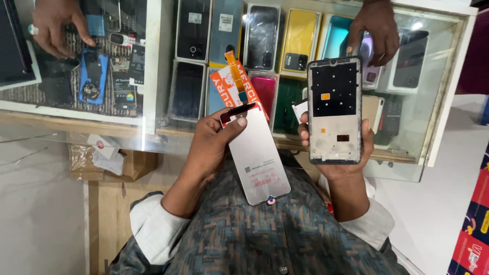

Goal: The person opens a smartphone screen assembly, removes the display and ribbon cable, and places the components on the counter. They then retrieve a roll of black tape, cut a piece, and apply it to the back of the phone chassis.

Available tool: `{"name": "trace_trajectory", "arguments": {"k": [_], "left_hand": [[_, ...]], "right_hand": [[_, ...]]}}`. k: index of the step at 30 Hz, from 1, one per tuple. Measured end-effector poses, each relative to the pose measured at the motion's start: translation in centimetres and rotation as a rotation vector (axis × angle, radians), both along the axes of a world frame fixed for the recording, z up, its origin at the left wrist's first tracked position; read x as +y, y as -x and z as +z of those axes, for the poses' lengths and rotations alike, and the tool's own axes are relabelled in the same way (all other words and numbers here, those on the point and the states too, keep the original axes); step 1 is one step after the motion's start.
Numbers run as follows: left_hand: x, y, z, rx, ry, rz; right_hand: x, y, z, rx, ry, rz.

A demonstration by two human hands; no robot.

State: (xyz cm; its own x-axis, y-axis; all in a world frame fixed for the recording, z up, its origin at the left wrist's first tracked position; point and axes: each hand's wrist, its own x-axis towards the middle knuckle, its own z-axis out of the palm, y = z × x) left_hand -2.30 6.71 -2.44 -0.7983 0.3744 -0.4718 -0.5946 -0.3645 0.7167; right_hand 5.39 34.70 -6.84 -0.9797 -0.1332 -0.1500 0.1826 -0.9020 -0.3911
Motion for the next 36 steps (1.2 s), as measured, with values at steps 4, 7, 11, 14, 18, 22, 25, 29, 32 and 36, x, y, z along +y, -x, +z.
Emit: {"name": "trace_trajectory", "arguments": {"k": [4,7,11,14,18,22,25,29,32,36], "left_hand": [[-0.5,0.0,-1.4,-0.024,0.025,-0.003],[-0.7,1.2,-3.3,0.062,0.123,0.044],[-0.3,3.0,-6.4,0.007,0.182,0.118],[0.3,4.6,-8.2,0.074,0.278,0.144],[1.2,6.3,-8.7,0.153,0.431,0.139],[1.8,7.4,-8.1,0.279,0.608,0.092],[2.2,7.7,-7.3,0.355,0.608,0.112],[1.9,7.5,-6.7,0.401,0.705,0.072],[1.6,7.1,-6.6,0.424,0.803,0.097],[0.9,6.8,-6.7,0.475,0.931,0.091]], "right_hand": [[0.2,0.1,-0.3,-0.044,-0.08,0.028],[0.7,0.3,-0.9,-0.1,-0.195,0.017],[1.7,0.7,-2.2,-0.165,-0.401,0.009],[2.1,1.1,-3.2,-0.245,-0.588,0.013],[1.2,1.9,-3.3,-0.252,-0.799,0.021],[0.3,2.5,-2.6,-0.187,-0.972,0.086],[-0.1,2.8,-1.9,-0.157,-0.963,0.117],[-0.2,2.1,-1.4,-0.177,-0.836,0.098],[0.3,1.3,-1.1,-0.148,-0.682,0.072],[0.6,0.7,-1.0,-0.122,-0.526,0.031]]}}
